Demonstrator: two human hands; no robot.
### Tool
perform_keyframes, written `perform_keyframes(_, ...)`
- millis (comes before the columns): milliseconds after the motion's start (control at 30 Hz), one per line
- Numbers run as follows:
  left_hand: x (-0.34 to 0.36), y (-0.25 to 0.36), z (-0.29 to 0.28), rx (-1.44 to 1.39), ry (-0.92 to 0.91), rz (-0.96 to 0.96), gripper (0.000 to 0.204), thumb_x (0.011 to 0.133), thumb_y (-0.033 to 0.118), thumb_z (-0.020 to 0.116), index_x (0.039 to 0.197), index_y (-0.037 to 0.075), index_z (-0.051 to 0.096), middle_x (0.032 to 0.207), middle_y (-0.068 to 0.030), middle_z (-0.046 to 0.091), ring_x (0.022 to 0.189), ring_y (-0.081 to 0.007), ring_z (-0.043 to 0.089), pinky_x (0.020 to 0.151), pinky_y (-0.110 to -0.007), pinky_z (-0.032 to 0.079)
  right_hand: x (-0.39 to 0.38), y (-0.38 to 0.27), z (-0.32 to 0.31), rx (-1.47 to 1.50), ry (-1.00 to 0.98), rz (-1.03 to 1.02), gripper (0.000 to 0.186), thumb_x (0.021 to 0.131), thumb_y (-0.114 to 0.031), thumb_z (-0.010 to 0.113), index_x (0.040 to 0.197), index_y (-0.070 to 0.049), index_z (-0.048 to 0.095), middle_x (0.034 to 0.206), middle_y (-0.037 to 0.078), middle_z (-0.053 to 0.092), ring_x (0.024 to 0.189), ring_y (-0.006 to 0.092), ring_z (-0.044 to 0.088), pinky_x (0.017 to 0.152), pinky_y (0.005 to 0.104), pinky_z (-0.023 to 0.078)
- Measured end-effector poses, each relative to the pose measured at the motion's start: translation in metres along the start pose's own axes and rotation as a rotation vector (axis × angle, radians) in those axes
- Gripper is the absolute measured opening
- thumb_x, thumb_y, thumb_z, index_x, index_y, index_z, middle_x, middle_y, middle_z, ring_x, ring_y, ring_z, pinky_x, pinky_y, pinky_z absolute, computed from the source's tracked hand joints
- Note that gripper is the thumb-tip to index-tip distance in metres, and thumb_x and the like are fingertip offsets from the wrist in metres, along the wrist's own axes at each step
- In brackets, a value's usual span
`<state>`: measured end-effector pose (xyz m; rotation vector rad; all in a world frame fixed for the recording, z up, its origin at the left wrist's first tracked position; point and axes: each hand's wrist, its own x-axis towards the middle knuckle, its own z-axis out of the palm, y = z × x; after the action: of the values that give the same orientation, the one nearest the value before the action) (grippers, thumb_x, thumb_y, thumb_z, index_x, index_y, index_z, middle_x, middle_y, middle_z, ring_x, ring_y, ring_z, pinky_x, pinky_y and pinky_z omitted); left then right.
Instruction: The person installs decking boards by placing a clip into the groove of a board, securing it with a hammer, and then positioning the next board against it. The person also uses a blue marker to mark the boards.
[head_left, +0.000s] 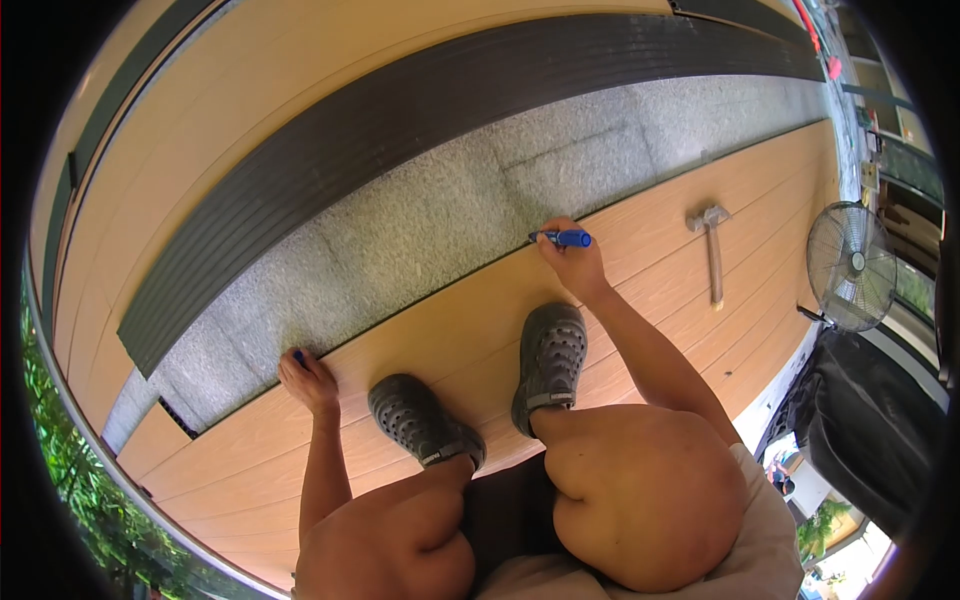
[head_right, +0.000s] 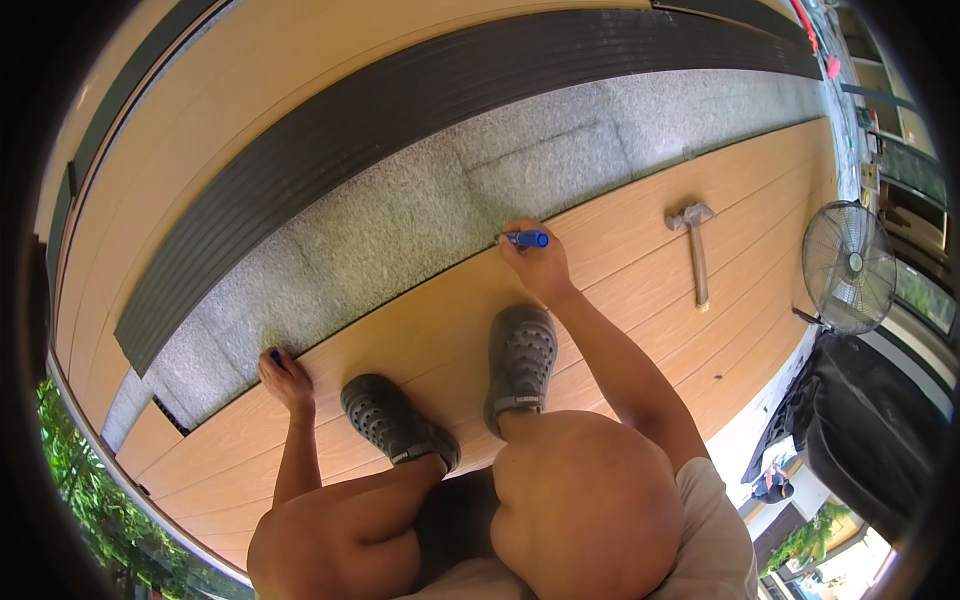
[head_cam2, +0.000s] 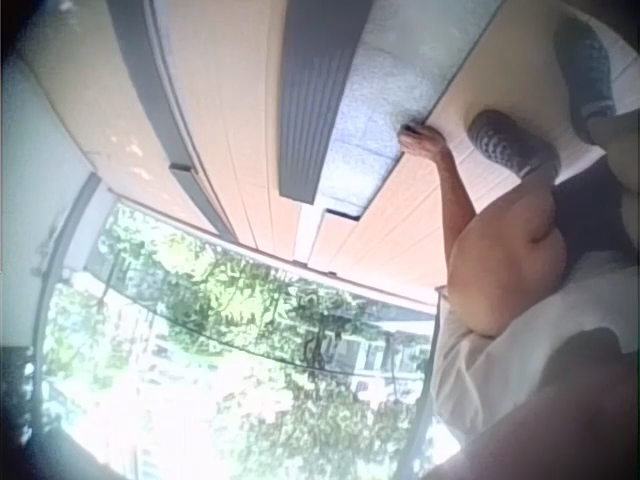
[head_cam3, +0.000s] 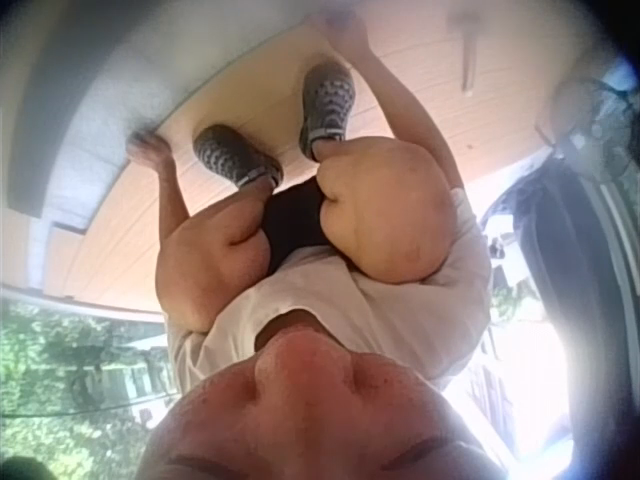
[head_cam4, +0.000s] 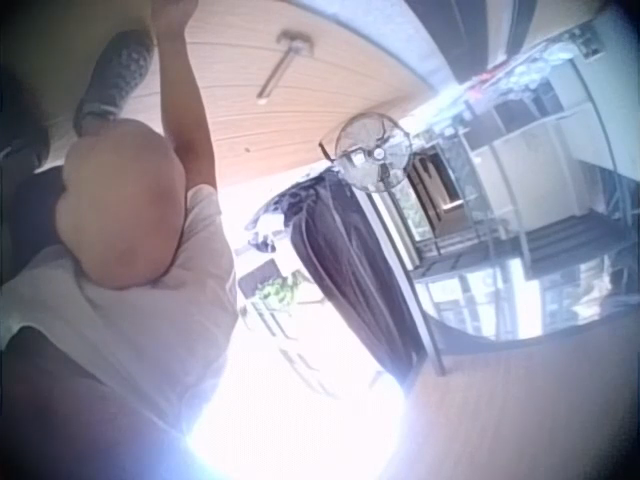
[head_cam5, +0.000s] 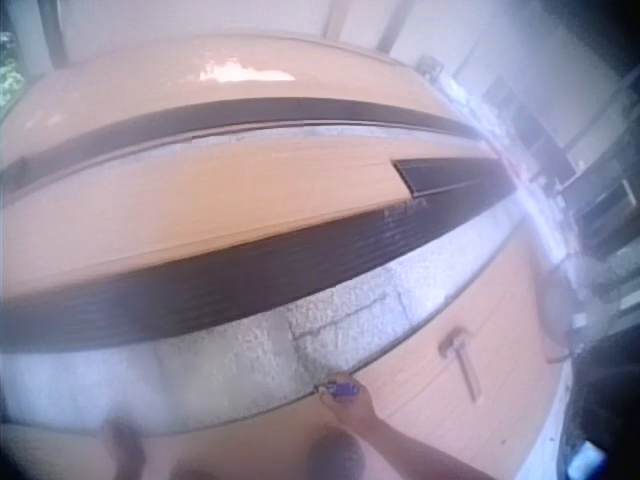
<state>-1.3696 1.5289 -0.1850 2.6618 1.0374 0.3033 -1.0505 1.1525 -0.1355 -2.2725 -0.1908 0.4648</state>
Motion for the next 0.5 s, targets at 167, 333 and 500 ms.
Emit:
perform_keyframes(167,0.002,0.0,0.0,-0.003,0.0,-0.004,0.014,0.1,0.013,0.056,0.104,0.0,0.059,0.095,-0.0189,0.059,0.092,-0.0404,0.053,0.083,-0.049,0.041,0.004,-0.002,0.0,-0.016,-0.036,0.027,0.015,0.09,-0.02,0.072,0.097,-0.008,0.066,0.076,0.009,0.064,0.068,0.0213,0.062,0.064,0.0346,0.05)
perform_keyframes(333,-0.001,-0.001,0.003,-0.018,-0.023,-0.024,0.014,0.1,0.013,0.057,0.105,0.0,0.059,0.097,-0.019,0.06,0.093,-0.0403,0.054,0.084,-0.049,0.042,0.003,0.0,-0.002,-0.041,-0.035,0.077,0.014,0.09,-0.018,0.072,0.096,-0.007,0.066,0.074,0.007,0.062,0.066,0.017,0.059,0.061,0.0325,0.048)
perform_keyframes(500,-0.002,-0.009,0.007,-0.068,0.005,-0.09,0.016,0.1,0.015,0.059,0.105,0.001,0.061,0.096,-0.0176,0.061,0.092,-0.0379,0.056,0.083,-0.047,0.043,-0.002,0.007,-0.016,0.497,0.119,0.209,0.012,0.093,-0.013,0.069,0.099,-0.003,0.065,0.075,0.0,0.06,0.068,0.0079,0.055,0.062,0.0261,0.044)
